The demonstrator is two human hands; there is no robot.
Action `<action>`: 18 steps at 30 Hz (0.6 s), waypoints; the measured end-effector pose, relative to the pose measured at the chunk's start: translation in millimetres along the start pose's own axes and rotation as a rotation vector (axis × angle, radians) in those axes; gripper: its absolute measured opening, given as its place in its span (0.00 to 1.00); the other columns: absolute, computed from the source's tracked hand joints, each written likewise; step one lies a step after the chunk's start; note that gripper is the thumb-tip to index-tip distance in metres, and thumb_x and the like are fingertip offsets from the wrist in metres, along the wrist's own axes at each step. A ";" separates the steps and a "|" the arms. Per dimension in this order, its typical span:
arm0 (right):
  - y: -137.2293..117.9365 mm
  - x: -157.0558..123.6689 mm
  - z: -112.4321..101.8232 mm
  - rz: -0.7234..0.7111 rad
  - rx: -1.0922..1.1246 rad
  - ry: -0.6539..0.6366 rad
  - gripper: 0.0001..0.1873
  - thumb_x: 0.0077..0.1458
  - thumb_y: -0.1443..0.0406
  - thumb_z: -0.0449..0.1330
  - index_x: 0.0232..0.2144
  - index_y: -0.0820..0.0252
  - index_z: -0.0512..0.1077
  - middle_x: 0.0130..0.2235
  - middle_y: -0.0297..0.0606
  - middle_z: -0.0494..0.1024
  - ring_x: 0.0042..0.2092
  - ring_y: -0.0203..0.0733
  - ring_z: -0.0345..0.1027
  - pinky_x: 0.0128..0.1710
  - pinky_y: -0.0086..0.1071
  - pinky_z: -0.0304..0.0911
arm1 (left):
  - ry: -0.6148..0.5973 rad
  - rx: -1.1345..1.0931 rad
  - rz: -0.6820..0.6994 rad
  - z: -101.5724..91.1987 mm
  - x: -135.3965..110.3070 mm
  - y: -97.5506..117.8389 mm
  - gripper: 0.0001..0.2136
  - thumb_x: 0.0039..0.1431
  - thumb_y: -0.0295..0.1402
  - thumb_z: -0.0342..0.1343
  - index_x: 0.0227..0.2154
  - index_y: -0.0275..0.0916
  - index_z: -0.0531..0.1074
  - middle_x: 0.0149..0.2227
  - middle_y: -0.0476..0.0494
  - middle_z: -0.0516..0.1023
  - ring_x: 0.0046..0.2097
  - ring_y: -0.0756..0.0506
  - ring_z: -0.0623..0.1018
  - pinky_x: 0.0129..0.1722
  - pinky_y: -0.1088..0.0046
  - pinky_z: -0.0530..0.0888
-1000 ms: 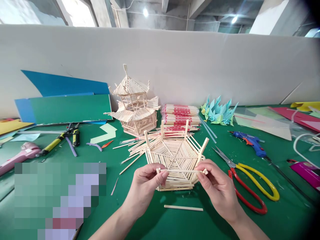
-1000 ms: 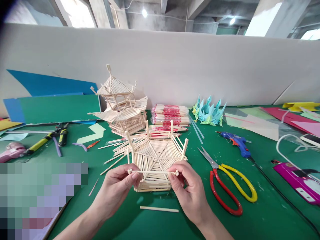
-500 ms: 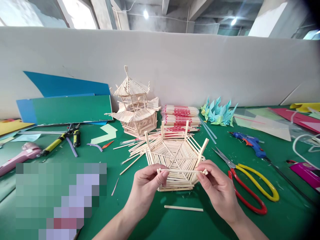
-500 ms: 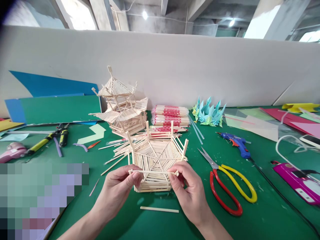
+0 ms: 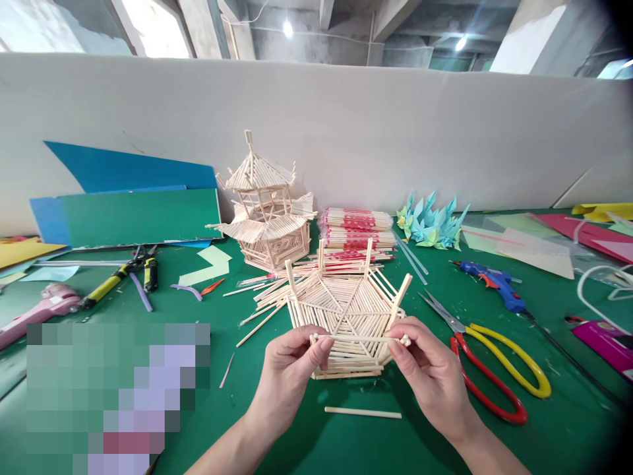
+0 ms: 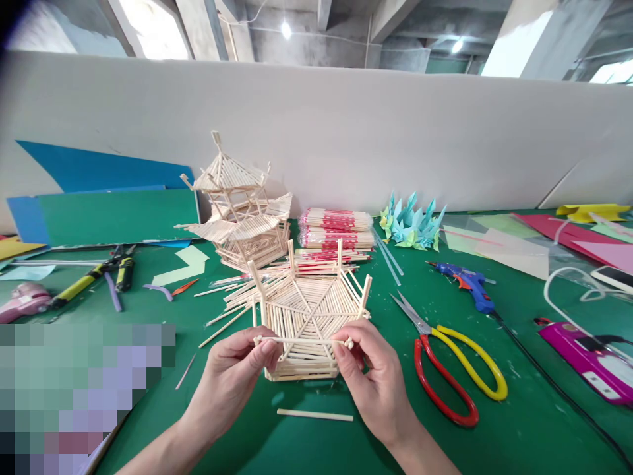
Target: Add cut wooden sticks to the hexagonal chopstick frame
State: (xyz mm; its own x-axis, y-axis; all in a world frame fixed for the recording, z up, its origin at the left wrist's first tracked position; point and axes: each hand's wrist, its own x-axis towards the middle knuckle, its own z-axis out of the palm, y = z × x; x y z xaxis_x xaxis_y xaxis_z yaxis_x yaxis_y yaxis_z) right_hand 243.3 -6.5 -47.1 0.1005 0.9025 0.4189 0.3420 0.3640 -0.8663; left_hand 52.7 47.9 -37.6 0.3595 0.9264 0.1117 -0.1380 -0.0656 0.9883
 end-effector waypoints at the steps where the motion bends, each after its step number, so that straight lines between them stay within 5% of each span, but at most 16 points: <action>1: 0.2 0.0 0.1 0.003 0.000 0.001 0.03 0.57 0.68 0.53 0.32 0.56 0.66 0.34 0.36 0.67 0.32 0.37 0.61 0.27 0.28 0.58 | 0.003 0.001 -0.002 0.5 -0.3 0.4 0.12 0.55 0.34 0.55 0.18 0.36 0.69 0.20 0.51 0.65 0.25 0.51 0.63 0.26 0.75 0.60; 18: 0.0 0.5 -0.1 0.000 0.007 0.029 0.04 0.56 0.67 0.54 0.34 0.55 0.68 0.34 0.36 0.67 0.32 0.36 0.61 0.27 0.28 0.58 | 0.037 -0.005 -0.046 -0.4 1.3 -2.9 0.08 0.52 0.35 0.57 0.24 0.36 0.72 0.20 0.51 0.69 0.24 0.52 0.66 0.25 0.77 0.63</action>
State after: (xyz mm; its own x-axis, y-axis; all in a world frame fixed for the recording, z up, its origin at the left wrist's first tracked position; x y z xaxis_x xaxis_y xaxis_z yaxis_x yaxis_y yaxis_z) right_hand 243.4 -6.1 -46.9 0.1280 0.8954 0.4266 0.3359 0.3656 -0.8681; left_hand 53.2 49.5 -40.4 0.3311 0.9416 0.0618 -0.1269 -0.0205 0.9917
